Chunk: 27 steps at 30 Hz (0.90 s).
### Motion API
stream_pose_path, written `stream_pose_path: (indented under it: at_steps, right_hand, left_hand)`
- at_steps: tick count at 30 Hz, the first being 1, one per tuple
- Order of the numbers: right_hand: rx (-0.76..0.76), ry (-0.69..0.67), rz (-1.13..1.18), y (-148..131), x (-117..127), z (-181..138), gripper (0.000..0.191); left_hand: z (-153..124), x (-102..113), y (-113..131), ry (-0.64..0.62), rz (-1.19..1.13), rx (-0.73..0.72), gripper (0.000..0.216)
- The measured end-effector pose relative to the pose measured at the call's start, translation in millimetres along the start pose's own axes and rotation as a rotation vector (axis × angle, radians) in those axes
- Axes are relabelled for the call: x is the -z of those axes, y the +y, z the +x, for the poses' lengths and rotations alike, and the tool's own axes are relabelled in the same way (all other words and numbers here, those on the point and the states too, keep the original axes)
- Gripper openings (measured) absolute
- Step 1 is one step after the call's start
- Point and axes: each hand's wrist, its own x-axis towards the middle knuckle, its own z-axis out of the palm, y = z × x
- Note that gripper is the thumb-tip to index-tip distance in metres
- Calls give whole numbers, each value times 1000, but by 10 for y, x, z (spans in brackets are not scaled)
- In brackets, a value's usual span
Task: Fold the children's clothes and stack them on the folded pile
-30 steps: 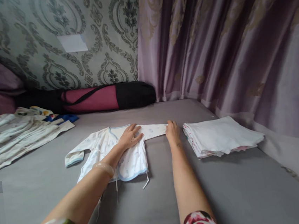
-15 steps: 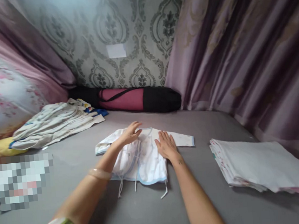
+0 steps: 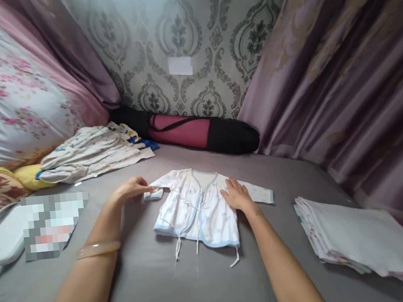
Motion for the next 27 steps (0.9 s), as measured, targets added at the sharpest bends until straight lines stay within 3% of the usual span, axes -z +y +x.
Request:
stream_pose_path:
  at_steps: [4,8,11,15,20,22,25,27]
  right_hand:
    - [-5,169,-47,-439,256,129,35]
    - [-15,79,65,-1013,298,319,33]
    - [-64,43,95,-1244,267,426,27]
    - [-49,-11,131,-1242,225,490,21]
    - [-42,85,53,-1174,179,447,27]
    - [-34,98,35,-1179,174,422,29]
    - [-38,70,38,-1186,193,427,29]
    - [-48,32,58,-1181,217,468,28]
  left_hand:
    - [-7,-36,77,38,88,17,45]
    - [-19,-69,138,83,167,31,35]
    - [-18,-93,136,110,170,-4,24]
    - [27,-131,129,224,186,-156,10]
    - [82,-183,95,673,350,-360,27]
    - [103,-210,31,666,395,-339,28]
    - [151,-240,-83,504,429,-284,27]
    - [185,-235,-131,475,394,-239,29]
